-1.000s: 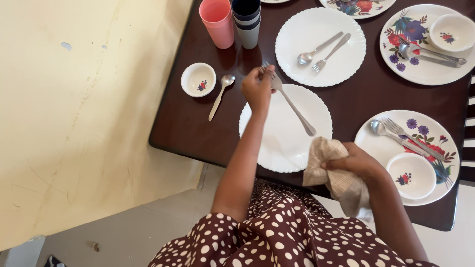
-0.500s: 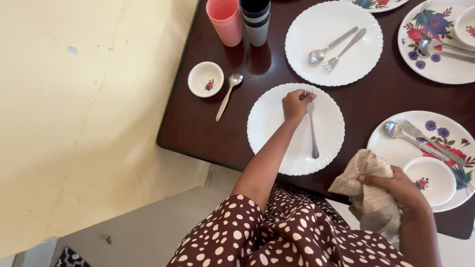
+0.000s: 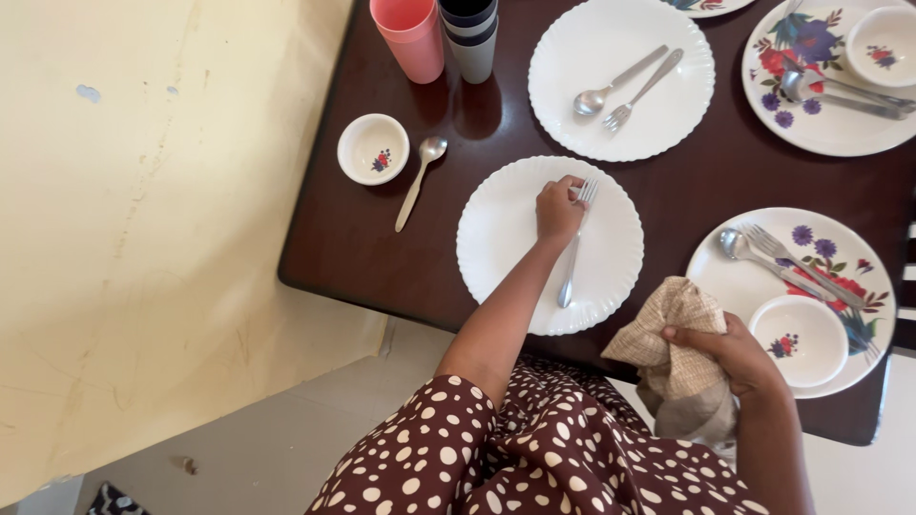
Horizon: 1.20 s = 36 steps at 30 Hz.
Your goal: The person dries multiple pieces of dishware with a cloth on a dining table. They wipe plates, bowls, and cutlery one by one, then place the dried items back onto the table.
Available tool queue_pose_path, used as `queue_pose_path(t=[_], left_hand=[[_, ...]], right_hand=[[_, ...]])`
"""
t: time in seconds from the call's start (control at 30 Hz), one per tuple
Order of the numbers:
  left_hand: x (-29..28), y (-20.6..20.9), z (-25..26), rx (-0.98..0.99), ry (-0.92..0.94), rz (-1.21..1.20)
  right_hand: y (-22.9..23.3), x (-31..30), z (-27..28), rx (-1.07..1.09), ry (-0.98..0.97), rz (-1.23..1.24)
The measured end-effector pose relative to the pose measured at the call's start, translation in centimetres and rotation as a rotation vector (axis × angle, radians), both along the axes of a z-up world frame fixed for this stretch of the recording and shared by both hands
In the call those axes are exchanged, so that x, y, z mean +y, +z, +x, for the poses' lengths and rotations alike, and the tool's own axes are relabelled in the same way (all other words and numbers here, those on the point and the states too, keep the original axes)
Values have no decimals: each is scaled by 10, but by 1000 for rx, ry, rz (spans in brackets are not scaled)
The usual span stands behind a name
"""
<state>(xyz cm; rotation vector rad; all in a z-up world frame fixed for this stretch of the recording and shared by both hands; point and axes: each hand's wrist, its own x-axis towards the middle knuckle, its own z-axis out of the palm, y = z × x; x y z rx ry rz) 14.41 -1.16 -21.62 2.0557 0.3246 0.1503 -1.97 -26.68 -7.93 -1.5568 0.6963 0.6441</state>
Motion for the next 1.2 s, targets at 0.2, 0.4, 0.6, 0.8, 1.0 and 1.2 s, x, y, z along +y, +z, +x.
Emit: queue_pose_path(t=[0.2,0.4,0.6,0.8,1.0,1.2], left_hand=[[-8,8,-3,50,16,80],[-6,6,-5,119,16,87],[-3,17,-9,82,43,158],[69,36,-11,-136,240,8],[212,52,-36,-230,285,552],[241,36,-45,-186,204,793]], right_hand=[[6,4,6,-43,-13,116],[20,19,11,-77,-30,135],[22,36,30,-135,0,174],[18,79,61,-142,13,205],[20,125,87,-73,163,206],[18,150,88,-44,170,134]])
